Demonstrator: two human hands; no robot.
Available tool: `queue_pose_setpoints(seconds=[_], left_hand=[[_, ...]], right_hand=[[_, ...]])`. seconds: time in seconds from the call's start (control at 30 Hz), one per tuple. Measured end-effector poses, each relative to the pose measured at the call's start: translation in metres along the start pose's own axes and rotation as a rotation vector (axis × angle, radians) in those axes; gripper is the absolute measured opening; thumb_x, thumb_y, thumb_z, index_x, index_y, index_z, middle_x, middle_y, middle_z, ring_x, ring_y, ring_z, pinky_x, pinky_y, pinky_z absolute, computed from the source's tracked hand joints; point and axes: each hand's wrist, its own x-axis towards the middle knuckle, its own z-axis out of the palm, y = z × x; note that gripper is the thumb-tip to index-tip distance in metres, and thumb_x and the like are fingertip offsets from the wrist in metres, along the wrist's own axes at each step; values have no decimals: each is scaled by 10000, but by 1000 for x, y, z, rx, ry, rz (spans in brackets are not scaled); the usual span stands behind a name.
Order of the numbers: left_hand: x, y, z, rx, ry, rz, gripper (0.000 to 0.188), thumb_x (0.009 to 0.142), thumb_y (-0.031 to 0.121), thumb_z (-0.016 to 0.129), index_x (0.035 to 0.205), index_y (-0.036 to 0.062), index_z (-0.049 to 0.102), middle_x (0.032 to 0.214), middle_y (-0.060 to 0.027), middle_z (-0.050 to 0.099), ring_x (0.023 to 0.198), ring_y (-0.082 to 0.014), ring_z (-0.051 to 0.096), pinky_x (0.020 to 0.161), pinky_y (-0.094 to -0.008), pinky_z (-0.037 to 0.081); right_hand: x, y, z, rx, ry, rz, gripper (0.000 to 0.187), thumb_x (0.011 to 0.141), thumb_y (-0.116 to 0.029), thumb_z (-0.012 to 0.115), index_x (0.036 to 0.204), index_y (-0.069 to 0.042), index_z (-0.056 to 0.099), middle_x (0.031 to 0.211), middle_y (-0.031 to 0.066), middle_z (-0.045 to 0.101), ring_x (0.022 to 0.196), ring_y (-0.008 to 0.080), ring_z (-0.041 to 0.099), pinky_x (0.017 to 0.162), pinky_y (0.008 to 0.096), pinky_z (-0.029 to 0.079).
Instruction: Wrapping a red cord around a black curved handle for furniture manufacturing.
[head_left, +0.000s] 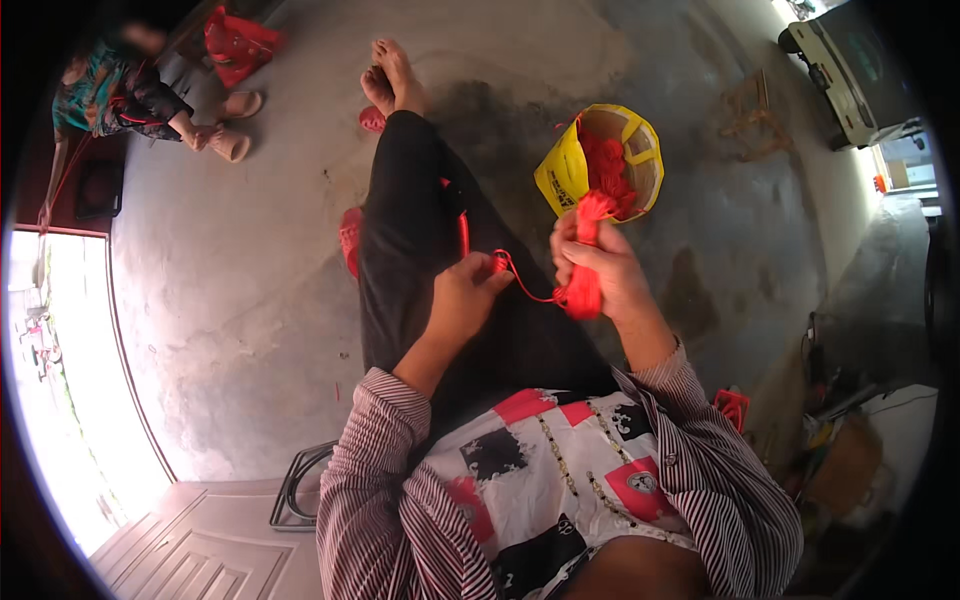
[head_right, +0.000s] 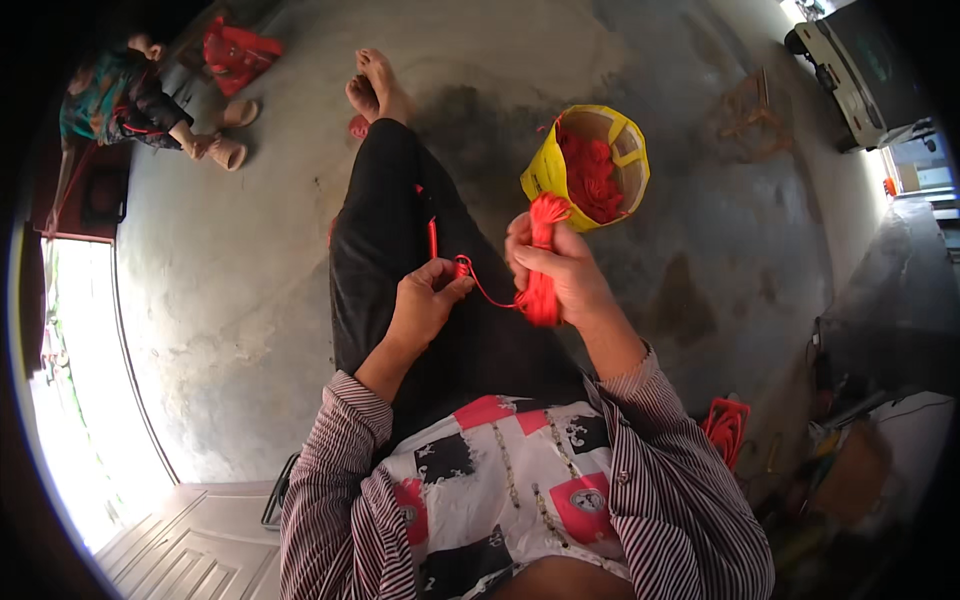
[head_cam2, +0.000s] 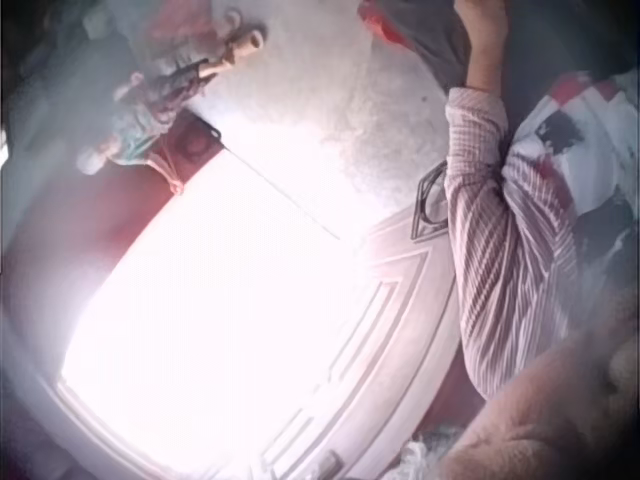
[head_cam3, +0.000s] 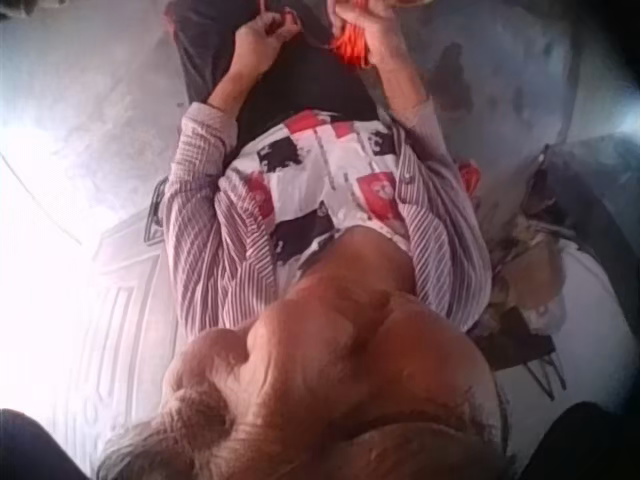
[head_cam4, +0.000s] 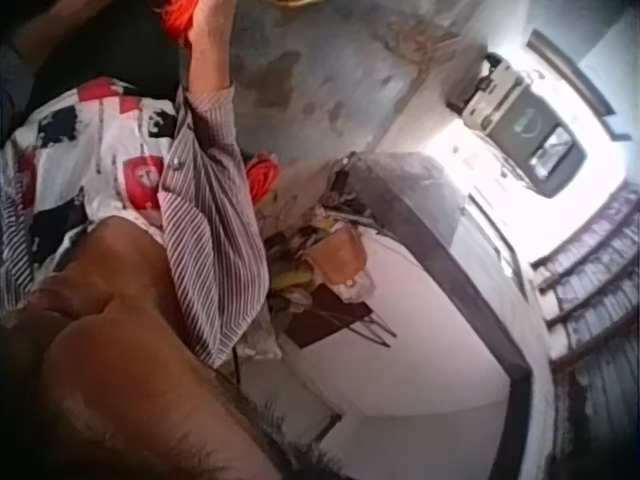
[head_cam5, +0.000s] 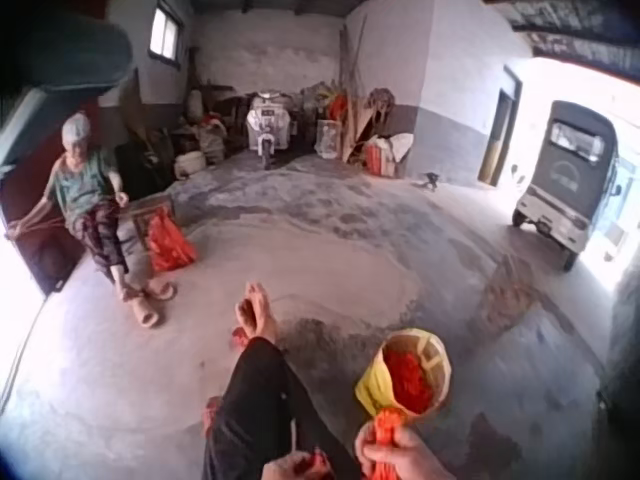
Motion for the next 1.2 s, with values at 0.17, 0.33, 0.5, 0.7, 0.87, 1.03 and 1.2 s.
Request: queue_pose_setpoints(seconds=[0.17, 0.33, 0.5, 0.7, 0.87, 1.03, 1.2], left_hand=[[-24, 12, 2, 32, 66, 9, 157, 842, 129, 747, 898, 13, 657, 744, 1, 644, 687, -56, 536, 636, -235, 454], [-19, 22, 2, 79, 76, -10, 154, 835, 125, 746, 886, 7, 660, 733, -17, 648, 683, -58, 545, 644, -244, 465], [-13, 20, 3, 107, 61, -42, 291, 799, 208, 774, 948, -12, 655, 808, -147, 698, 709, -212, 663, 678, -335, 511], [-20, 30, 13, 32, 273, 174, 569, 718, 130, 798, 1211, 10, 539, 1003, -153, 643, 861, -277, 623, 754, -377, 500], [-29, 58, 16, 505, 142, 675, 486, 636, 27, 789, 1083, 49, 601, 944, -98, 638, 894, -292, 576, 803, -374, 468], [-12, 60, 3, 59, 384, 504, 50, 842, 8, 666, 864, 36, 630, 695, -40, 596, 566, -125, 507, 516, -275, 425], [8, 46, -32, -406, 209, -225, 216, 986, 226, 546, 974, 17, 602, 538, -19, 491, 439, -85, 425, 407, -229, 300]], right_hand=[[-4, 36, 2, -579, -79, 188, 206, 961, -232, 586, 992, -31, 553, 764, 5, 582, 614, 76, 550, 566, 251, 450], [-8, 20, 5, -291, -80, 193, 96, 922, -123, 586, 963, -46, 546, 694, -24, 521, 573, 48, 475, 526, 206, 383], [-22, 35, 23, -461, -246, -46, 102, 878, -37, 553, 978, -55, 557, 731, -42, 501, 597, 50, 439, 554, 210, 384], [-33, -48, 17, -720, -275, 37, 148, 926, -79, 579, 1064, -27, 581, 870, 8, 637, 718, 81, 585, 653, 229, 479], [-45, -111, -4, -76, -209, -575, 221, 1014, -212, 460, 1118, -32, 534, 818, 30, 543, 624, 101, 503, 605, 275, 447], [-33, -122, -20, 53, -283, -698, 393, 939, -287, 499, 1230, -25, 480, 791, 21, 473, 697, 111, 443, 645, 294, 381], [18, -22, -13, -1164, -384, -441, 331, 780, -60, 617, 1110, -33, 629, 929, 92, 580, 813, 240, 597, 733, 333, 475]])
